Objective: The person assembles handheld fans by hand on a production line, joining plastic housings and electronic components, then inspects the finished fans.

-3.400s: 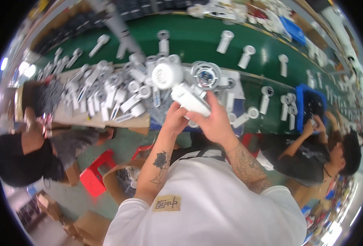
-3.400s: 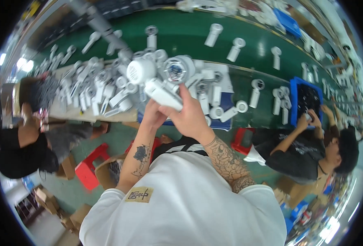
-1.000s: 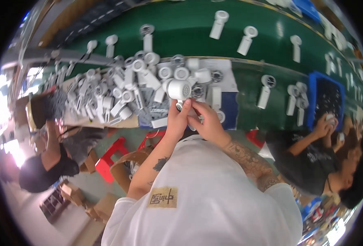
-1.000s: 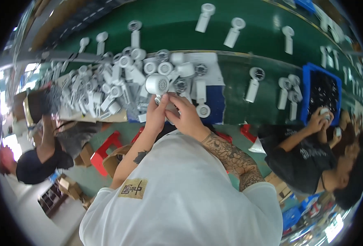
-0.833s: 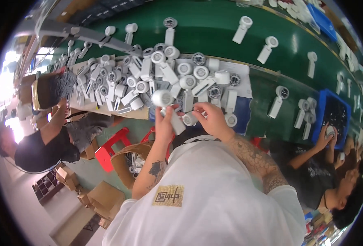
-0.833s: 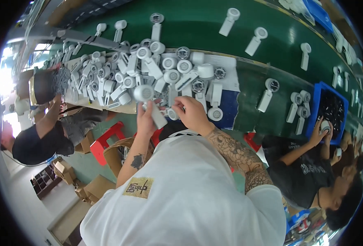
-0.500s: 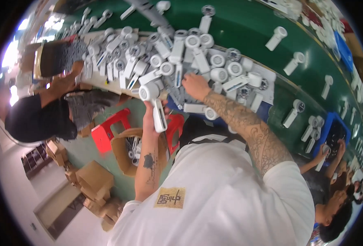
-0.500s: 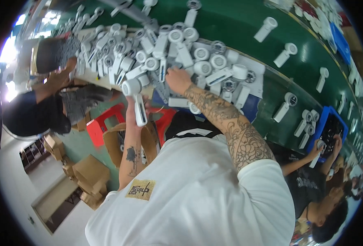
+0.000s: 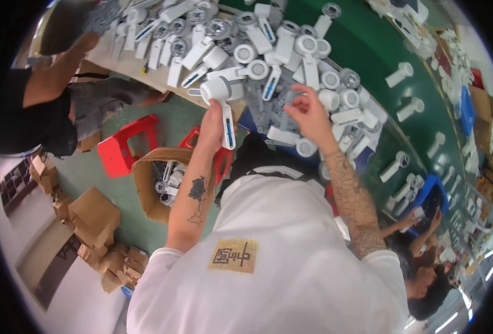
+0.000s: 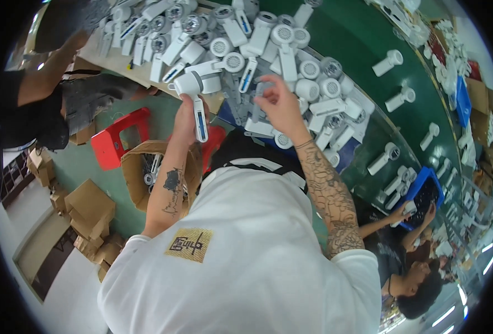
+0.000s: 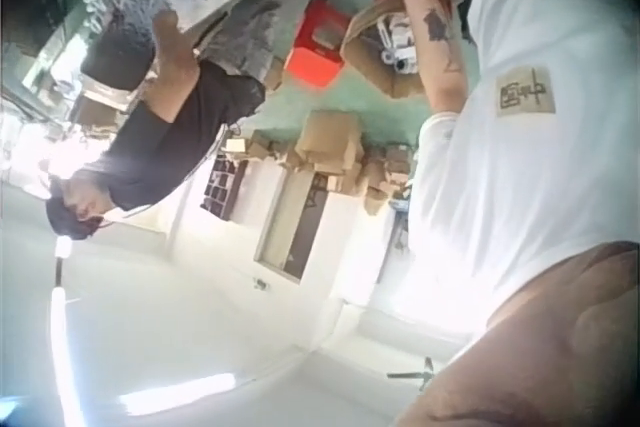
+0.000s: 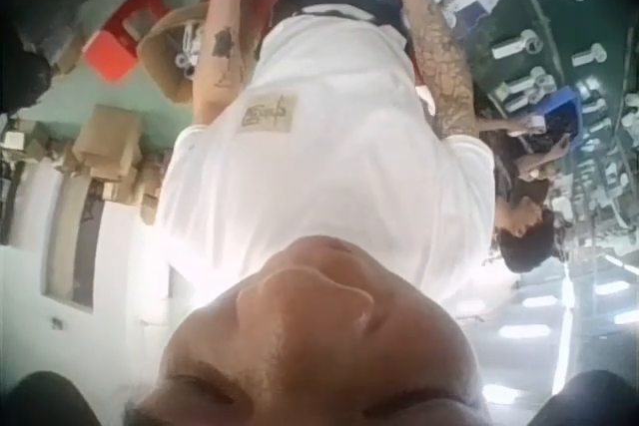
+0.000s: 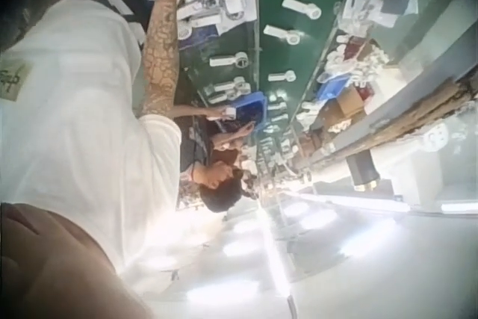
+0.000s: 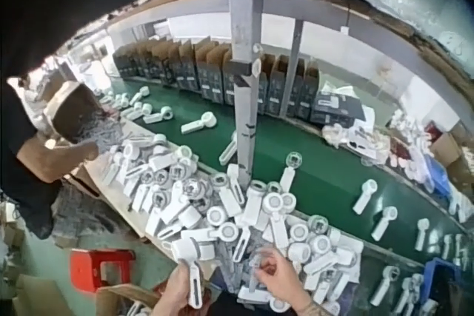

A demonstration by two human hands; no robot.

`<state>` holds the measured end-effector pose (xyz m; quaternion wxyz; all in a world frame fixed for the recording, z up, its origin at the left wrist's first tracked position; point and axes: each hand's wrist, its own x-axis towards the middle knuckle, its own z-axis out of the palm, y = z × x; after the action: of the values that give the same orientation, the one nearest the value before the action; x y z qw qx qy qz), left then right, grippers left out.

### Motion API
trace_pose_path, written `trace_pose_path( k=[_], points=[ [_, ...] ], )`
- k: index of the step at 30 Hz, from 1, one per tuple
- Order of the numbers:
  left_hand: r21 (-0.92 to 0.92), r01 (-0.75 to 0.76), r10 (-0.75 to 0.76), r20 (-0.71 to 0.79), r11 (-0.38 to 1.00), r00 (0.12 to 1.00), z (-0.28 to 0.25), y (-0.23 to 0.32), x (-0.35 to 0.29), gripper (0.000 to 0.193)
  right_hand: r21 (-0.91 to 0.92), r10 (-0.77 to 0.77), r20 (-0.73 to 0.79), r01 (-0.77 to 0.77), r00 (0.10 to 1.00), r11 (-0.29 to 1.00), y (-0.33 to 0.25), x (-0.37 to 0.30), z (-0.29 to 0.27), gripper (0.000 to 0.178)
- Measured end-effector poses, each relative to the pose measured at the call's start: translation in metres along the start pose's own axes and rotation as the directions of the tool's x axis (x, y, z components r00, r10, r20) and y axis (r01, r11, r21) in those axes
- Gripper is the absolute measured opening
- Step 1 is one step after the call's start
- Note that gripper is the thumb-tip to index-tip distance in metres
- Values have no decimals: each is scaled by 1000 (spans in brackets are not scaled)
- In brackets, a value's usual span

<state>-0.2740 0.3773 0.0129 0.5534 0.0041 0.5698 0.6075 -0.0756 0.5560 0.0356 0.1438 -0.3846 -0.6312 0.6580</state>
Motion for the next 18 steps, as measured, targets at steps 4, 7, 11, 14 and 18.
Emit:
trace_pose_path(
  k=[4,7,11,14,18],
  points=[
    [216,-18,72,-244,976,967,19,11,10,56,-309,-72,-51,53,996,950,21,4,5,40],
    [200,1,56,-279,980,959,12,10,15,52,-764,-574,-179,255,799,593,25,19,6,32],
    [240,10,66,-305,971,950,-19,-8,3,42,-697,-215,205,296,955,653,33,-56,25,10],
    [234,176,-135,-178,956,975,-26,-30,6,36,-790,151,402,259,903,556,100,-98,23,15],
    [209,231,-240,15,950,971,-19,-79,16,33,-762,-7,139,111,990,638,110,-93,46,33]
  ],
)
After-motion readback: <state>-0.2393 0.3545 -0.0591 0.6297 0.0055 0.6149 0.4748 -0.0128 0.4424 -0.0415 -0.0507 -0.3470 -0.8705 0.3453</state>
